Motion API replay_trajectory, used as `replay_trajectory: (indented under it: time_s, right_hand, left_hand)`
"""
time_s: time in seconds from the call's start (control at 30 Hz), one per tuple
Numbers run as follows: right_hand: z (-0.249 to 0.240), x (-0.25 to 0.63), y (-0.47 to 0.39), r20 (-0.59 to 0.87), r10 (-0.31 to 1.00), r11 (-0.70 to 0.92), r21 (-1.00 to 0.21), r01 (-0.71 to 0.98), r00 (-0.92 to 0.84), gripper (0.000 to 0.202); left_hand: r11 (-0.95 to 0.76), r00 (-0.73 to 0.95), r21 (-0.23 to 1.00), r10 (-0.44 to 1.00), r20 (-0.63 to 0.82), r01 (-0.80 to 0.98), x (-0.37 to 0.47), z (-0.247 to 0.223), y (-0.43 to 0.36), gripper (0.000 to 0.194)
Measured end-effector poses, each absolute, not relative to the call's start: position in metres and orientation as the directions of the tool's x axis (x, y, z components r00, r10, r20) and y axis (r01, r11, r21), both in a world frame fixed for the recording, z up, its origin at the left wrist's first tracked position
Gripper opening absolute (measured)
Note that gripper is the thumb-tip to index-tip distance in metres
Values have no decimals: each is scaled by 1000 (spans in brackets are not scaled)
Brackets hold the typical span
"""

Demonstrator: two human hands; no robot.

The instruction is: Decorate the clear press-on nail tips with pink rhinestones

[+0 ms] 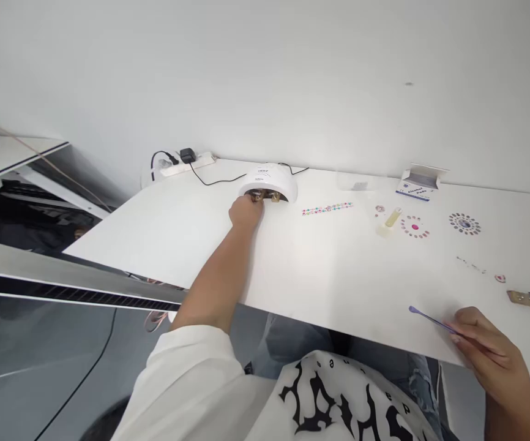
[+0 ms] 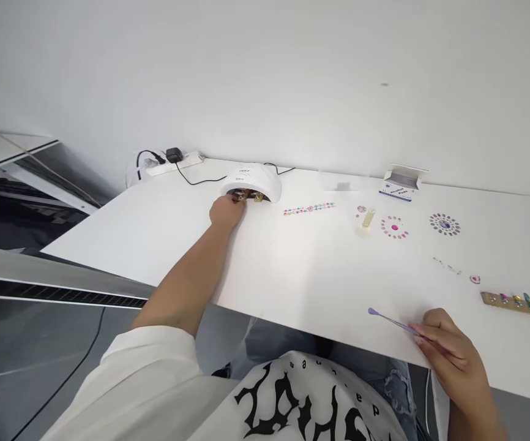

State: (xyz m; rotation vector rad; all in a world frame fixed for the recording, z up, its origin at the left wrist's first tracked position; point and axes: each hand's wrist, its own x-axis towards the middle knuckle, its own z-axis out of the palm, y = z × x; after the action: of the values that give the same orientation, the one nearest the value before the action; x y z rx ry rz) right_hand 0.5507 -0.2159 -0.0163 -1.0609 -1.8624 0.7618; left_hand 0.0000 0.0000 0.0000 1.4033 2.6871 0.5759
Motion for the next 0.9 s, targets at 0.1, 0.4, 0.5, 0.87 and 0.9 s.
replay_trajectory:
  time_s: [0.1,0.4,0.5,0.87,0.9]
  right_hand:
    - [-15,549,-215,382,876,474,-794,380,-296,28]
    - [-17,550,-216,348,907,420,-803,424,-239,21]
    - [-15,548,-216,349,910,414,-808,419,-226,19]
    - [-16,550,-216,341,909,414,-808,420,-241,24]
    - [-16,550,-216,338,910,412,-808,422,-241,25]
  left_hand:
    - [499,-567,342,813,131,796,1,0,-1,30]
    - [456,-523,339,841,138,823,8,3,3,29]
    - [457,-526,344,839,138,820,8,4,3,27]
    - [507,-593,400,796,123,764,9,3,8,25]
    - [511,-599,405,791,123,758,8,3,8,25]
